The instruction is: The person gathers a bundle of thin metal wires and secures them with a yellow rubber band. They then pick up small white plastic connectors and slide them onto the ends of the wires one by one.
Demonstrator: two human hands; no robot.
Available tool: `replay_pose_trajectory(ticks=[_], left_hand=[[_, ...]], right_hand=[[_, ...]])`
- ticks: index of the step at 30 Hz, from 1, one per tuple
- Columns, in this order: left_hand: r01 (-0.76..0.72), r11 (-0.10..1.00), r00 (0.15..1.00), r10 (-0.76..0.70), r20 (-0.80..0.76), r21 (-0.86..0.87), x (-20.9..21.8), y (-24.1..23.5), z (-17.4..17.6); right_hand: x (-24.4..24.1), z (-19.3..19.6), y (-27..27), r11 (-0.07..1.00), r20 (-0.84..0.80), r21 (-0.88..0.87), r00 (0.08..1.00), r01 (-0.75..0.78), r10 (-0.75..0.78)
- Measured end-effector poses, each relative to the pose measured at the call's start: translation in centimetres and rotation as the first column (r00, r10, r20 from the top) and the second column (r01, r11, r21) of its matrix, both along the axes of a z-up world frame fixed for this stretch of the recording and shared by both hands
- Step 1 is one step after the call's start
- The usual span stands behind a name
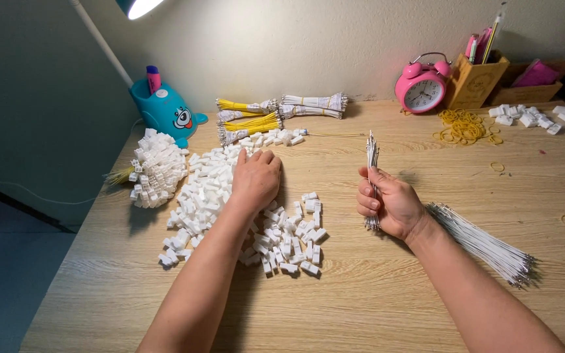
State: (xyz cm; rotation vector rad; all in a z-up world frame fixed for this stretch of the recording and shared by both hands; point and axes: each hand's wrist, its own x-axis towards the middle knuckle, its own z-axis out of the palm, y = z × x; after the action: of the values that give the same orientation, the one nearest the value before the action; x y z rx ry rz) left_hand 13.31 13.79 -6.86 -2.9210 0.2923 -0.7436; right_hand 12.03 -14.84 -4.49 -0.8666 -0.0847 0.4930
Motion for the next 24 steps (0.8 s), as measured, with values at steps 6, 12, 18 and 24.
replay_pose_trajectory(ticks=[6, 12, 18, 24], left_hand=[[0.213, 0.963, 0.949, -0.245, -0.2, -0.167, -7.4, -8.4, 6.3], [0.265, 0.945, 0.865, -0.321, -0.386, -0.192, -11.5, -11.5, 6.3], [0.061, 0.993, 0.911, -0.097, -0.4, -0.101, -11.5, -7.4, 5.4], [-0.013, 1.0, 0.959, 0.009, -0.284, -0.012, -12.2, -3.2, 4.5]], right_hand=[[0.5, -0.4, -0.1, 1.0, 0.009, -0.016, 1.0, 0.008, -0.008], [-0.2, 0.8, 0.1, 0.999, 0.005, -0.04, 1.0, 0.009, -0.009], [-0.4, 0.9, 0.3, 0.999, 0.035, -0.046, 0.999, 0.0, 0.002], [-1.0, 1.3, 0.3, 0.998, 0.085, -0.062, 0.996, 0.012, -0.006]])
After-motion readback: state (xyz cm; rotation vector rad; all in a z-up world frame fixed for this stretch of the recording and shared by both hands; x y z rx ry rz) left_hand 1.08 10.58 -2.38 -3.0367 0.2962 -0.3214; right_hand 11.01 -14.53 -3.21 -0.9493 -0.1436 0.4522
